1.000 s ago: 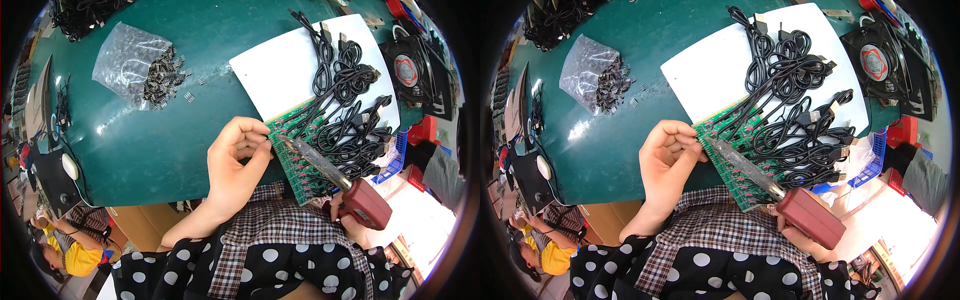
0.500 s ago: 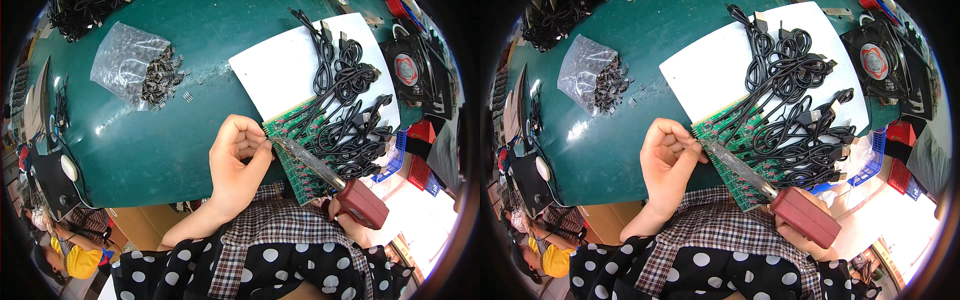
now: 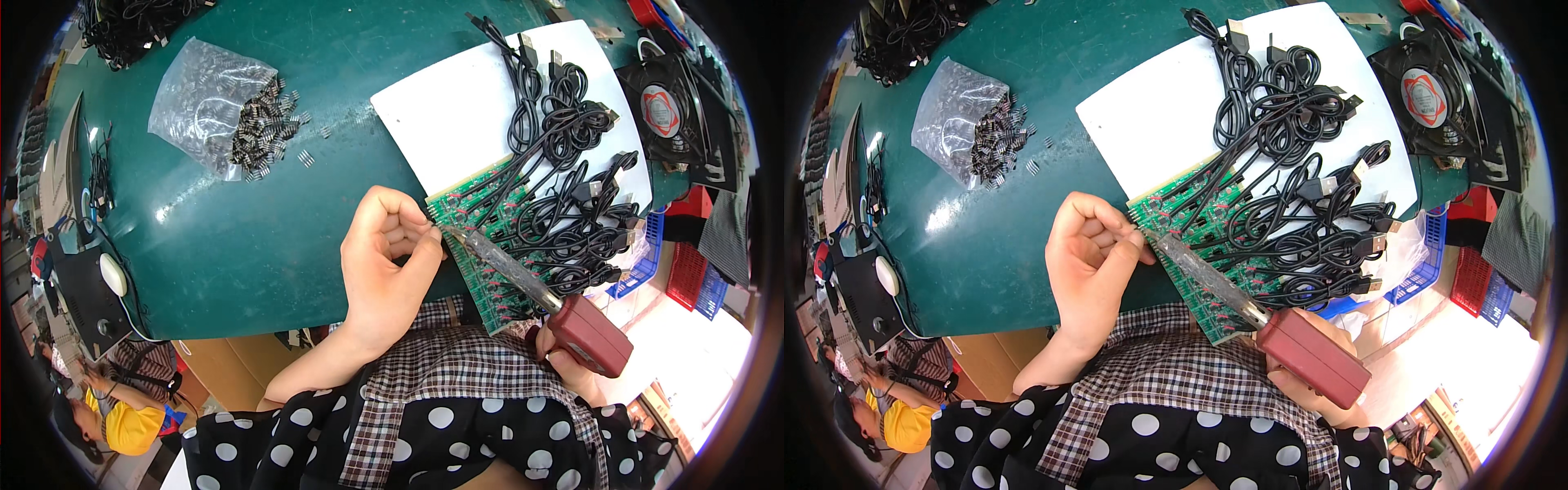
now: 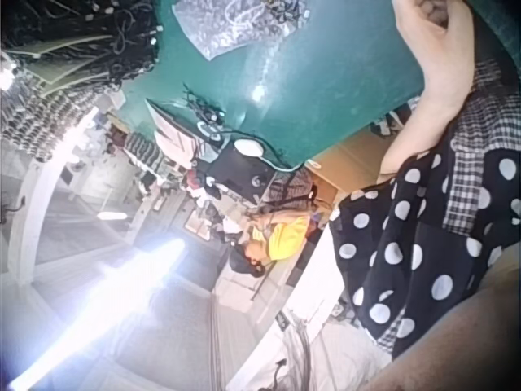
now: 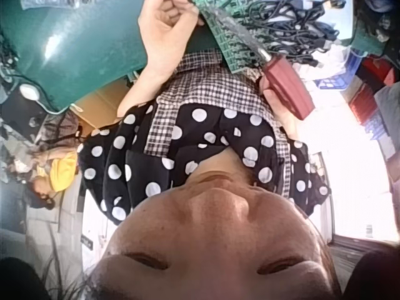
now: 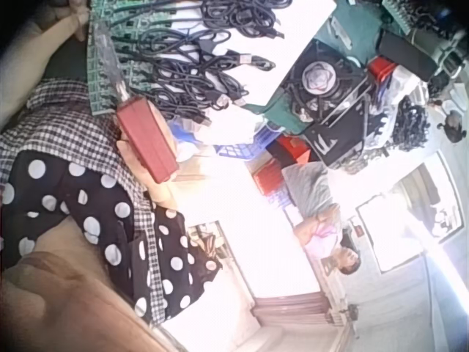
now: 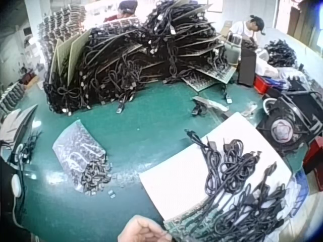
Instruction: The person picks up electronic components from the table by hand, places them onto a circuit board, and solders them using a soldering gun.
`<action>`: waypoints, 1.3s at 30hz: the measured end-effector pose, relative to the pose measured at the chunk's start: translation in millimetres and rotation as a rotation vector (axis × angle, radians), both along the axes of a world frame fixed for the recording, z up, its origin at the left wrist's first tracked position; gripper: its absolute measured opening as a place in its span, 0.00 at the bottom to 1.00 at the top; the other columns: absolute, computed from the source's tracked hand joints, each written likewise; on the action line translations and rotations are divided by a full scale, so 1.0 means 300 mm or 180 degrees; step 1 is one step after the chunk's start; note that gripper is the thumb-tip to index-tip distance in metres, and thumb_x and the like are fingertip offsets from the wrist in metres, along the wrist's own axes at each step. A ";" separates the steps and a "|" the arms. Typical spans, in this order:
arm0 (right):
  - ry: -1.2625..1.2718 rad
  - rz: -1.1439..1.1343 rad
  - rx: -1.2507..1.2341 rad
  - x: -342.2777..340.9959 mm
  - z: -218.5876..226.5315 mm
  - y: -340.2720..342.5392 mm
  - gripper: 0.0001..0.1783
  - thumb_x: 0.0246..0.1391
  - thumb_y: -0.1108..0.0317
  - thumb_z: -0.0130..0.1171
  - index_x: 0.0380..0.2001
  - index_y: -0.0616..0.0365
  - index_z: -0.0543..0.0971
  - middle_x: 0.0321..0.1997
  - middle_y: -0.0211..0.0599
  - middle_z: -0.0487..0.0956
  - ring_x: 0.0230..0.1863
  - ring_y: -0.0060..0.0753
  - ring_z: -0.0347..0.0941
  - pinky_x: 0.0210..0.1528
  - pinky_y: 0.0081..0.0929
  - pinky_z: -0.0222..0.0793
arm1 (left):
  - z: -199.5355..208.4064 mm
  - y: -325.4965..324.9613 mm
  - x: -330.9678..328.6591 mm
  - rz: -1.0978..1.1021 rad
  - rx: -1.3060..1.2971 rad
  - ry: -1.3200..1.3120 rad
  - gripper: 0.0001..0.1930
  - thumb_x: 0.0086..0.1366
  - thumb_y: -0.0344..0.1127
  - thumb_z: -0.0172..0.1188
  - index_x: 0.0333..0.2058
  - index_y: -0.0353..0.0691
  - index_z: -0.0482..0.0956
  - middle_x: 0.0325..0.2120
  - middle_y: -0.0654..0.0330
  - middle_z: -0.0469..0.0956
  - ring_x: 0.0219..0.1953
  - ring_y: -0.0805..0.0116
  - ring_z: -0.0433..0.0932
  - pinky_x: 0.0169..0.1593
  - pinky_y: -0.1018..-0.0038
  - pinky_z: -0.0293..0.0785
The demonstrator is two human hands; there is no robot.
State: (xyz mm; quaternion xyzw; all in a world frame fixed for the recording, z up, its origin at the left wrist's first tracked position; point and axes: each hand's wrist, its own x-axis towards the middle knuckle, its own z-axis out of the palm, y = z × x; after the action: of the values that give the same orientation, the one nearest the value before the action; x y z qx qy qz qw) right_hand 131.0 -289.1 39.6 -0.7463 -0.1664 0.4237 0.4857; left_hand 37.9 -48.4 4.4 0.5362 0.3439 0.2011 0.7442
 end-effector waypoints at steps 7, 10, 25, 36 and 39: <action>-0.0013 0.0099 -0.0305 0.001 0.014 -0.004 0.22 0.28 0.63 0.62 0.32 0.61 0.75 0.26 0.33 0.75 0.25 0.32 0.71 0.30 0.23 0.65 | 0.007 -0.001 0.000 -0.0033 0.0012 0.0021 0.09 0.54 0.15 0.47 0.30 0.37 0.62 0.25 0.61 0.69 0.26 0.76 0.72 0.32 0.81 0.71; 0.0363 0.0151 -0.0323 0.009 0.020 -0.010 0.22 0.29 0.63 0.62 0.32 0.61 0.74 0.23 0.31 0.74 0.23 0.29 0.71 0.29 0.22 0.65 | 0.022 0.005 -0.003 -0.0056 0.0000 0.0143 0.09 0.55 0.16 0.47 0.32 0.36 0.62 0.25 0.61 0.70 0.26 0.76 0.72 0.32 0.81 0.71; 0.0149 0.0357 0.0021 0.015 -0.010 -0.031 0.22 0.33 0.60 0.64 0.31 0.63 0.73 0.20 0.32 0.73 0.22 0.26 0.70 0.29 0.20 0.65 | 0.006 0.245 -0.057 0.0075 0.3025 0.2008 0.03 0.53 0.25 0.55 0.28 0.33 0.72 0.25 0.54 0.71 0.27 0.57 0.72 0.31 0.68 0.67; 0.0712 -0.0200 0.0088 0.018 0.033 0.022 0.30 0.33 0.51 0.69 0.31 0.64 0.71 0.18 0.32 0.72 0.19 0.20 0.67 0.22 0.15 0.59 | 0.038 0.079 -0.082 -0.0284 0.0325 0.0619 0.04 0.59 0.22 0.51 0.33 0.29 0.74 0.26 0.62 0.74 0.27 0.76 0.74 0.33 0.82 0.70; 0.0747 -0.0274 0.0183 0.011 0.030 0.015 0.30 0.33 0.51 0.69 0.32 0.64 0.70 0.19 0.33 0.72 0.19 0.20 0.67 0.22 0.15 0.59 | 0.013 0.058 -0.072 -0.0054 0.0611 0.0558 0.05 0.58 0.22 0.52 0.33 0.30 0.74 0.26 0.61 0.75 0.28 0.76 0.73 0.33 0.83 0.70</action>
State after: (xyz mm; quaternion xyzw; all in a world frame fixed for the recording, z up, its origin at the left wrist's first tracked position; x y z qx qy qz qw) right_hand 134.3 -284.7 48.6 -0.6838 -0.0883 0.4819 0.5407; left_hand 16.2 -31.1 8.2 0.6233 0.3823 0.1791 0.6582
